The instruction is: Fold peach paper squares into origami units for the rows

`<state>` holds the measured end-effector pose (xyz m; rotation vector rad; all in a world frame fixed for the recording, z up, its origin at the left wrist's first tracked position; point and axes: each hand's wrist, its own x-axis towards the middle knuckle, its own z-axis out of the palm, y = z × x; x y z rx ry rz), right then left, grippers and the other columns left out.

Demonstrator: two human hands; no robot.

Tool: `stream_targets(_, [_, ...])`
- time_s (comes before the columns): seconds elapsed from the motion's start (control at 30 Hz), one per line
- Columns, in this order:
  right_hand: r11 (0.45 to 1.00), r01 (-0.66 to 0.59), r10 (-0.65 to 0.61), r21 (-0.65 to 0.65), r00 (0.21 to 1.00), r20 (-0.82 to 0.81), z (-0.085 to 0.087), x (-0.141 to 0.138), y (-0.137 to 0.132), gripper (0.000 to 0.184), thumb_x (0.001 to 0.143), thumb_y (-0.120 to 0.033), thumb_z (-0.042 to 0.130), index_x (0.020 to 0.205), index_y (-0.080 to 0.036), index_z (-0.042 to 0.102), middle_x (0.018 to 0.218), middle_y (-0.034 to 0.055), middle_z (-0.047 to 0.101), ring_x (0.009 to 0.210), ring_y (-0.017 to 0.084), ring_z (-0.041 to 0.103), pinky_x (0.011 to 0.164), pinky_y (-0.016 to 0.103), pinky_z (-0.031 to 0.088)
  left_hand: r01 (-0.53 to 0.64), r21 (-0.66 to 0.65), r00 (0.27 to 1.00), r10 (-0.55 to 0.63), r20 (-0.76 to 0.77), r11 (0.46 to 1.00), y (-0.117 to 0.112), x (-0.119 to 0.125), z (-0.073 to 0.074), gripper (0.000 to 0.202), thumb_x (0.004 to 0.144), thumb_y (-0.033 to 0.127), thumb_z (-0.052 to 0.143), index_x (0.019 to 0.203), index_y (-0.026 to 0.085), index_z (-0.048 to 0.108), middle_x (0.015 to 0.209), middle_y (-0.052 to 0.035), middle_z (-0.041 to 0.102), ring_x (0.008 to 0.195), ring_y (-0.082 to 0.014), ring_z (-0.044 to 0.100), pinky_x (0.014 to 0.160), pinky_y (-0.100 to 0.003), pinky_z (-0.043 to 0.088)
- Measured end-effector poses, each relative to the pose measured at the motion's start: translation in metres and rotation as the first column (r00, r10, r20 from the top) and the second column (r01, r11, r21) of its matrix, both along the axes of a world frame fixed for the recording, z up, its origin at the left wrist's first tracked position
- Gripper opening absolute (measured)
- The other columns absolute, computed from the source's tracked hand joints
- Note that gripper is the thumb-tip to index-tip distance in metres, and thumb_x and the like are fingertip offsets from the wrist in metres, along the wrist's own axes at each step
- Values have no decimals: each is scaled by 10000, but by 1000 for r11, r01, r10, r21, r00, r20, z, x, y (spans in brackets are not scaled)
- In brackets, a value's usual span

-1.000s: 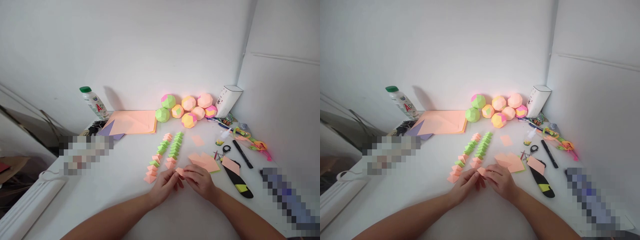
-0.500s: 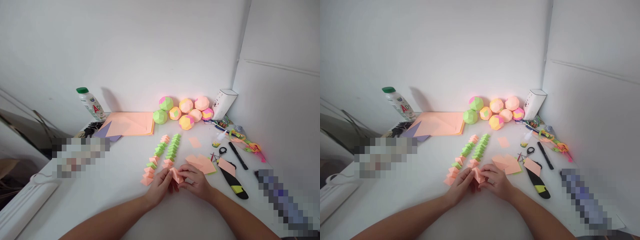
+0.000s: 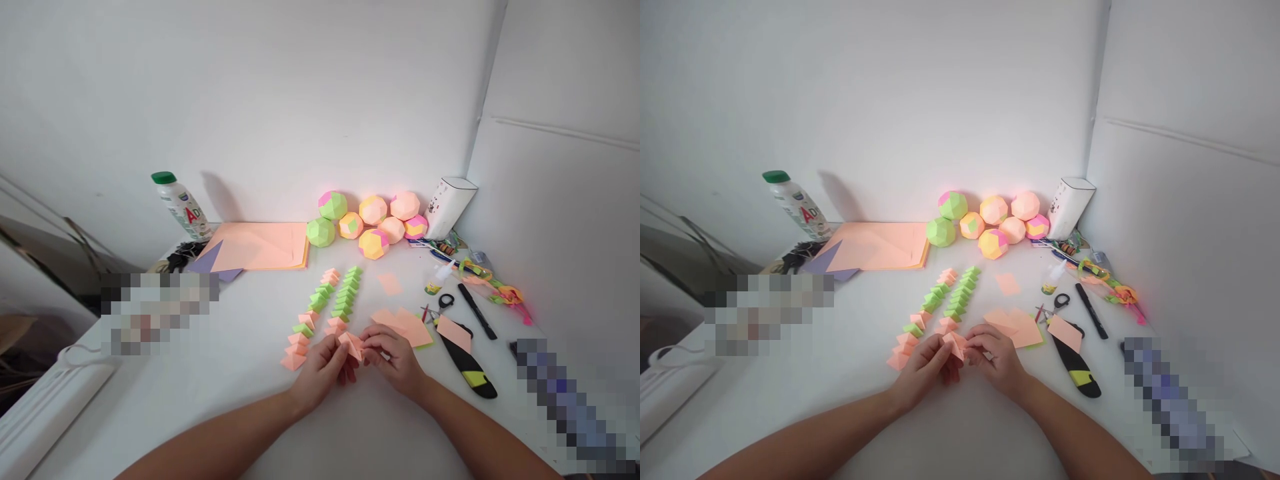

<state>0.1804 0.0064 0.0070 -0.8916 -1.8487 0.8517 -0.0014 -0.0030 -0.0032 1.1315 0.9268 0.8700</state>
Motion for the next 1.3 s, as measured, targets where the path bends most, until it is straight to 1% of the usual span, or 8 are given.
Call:
stream_targets(0.1, [999, 0, -2, -46, 999, -44, 1, 0, -1, 185, 905, -288, 502, 838, -174, 632, 921, 85, 567, 544, 101, 576, 530, 259, 562, 12, -10, 1000, -12, -17, 1000, 0, 0, 1, 326, 848, 468, 533, 728, 165, 533, 618, -8, 639, 519, -121, 579, 516, -235, 441])
stream_targets(0.3, [999, -9, 7, -48, 999, -50, 3, -1, 0, 185, 857, -323, 569, 788, -169, 646, 908, 110, 597, 839, 204, 607, 615, 284, 547, 11, -4, 1000, -11, -27, 1000, 0, -1, -1, 324, 863, 461, 516, 733, 165, 528, 604, -8, 640, 517, -120, 580, 520, -233, 439])
stream_targets(0.47, [964, -94, 62, -247, 989, -134, 1, -3, -2, 124, 840, -271, 604, 780, -168, 642, 714, 35, 588, 653, 151, 591, 579, 275, 507, 17, 20, 1000, -17, 6, 1000, 0, -2, -3, 369, 890, 478, 454, 720, 161, 536, 627, -15, 642, 519, -118, 573, 521, -238, 448])
stream_targets(0.63, [891, -210, 110, -402, 960, -259, -2, -4, -3, 77, 837, -226, 608, 847, -162, 651, 755, 26, 594, 598, 124, 601, 599, 287, 521, 20, -12, 996, -19, 86, 1000, 1, -2, -3, 330, 876, 474, 487, 745, 172, 502, 634, -20, 662, 515, -122, 578, 502, -234, 434])
stream_targets(0.73, [892, -211, 120, -401, 963, -241, -4, -4, -3, 107, 847, -208, 580, 885, -162, 669, 786, 38, 591, 602, 127, 610, 587, 286, 527, 18, -31, 993, -14, 118, 999, 3, -1, -2, 330, 875, 475, 488, 735, 177, 478, 608, -21, 661, 495, -121, 571, 487, -232, 423])
stream_targets(0.9, [956, -229, 205, -184, 969, -139, -4, -4, -3, 214, 846, -127, 518, 986, -182, 669, 848, 65, 595, 617, 123, 602, 574, 271, 529, 12, -53, 994, -6, 111, 999, 5, 0, 0, 357, 834, 509, 530, 715, 182, 456, 577, 7, 633, 426, -94, 522, 447, -213, 388])
stream_targets(1.03, [977, -197, 195, 83, 980, 33, -2, -4, -1, 274, 830, -95, 502, 1051, -188, 634, 894, 86, 588, 722, 149, 598, 595, 260, 528, -9, -42, 999, 11, 31, 999, 7, -1, -2, 381, 803, 537, 555, 706, 179, 470, 418, 83, 480, 336, -57, 392, 377, -172, 273])
stream_targets(1.3, [883, -140, 34, 448, 971, 237, 0, 0, -3, 207, 879, -88, 482, 980, -199, 624, 848, 74, 591, 713, 146, 552, 618, 267, 507, 39, -58, 999, -38, 32, 998, 6, -1, -5, 354, 814, 505, 565, 728, 166, 506, 486, 50, 552, 367, -67, 466, 396, -182, 346])
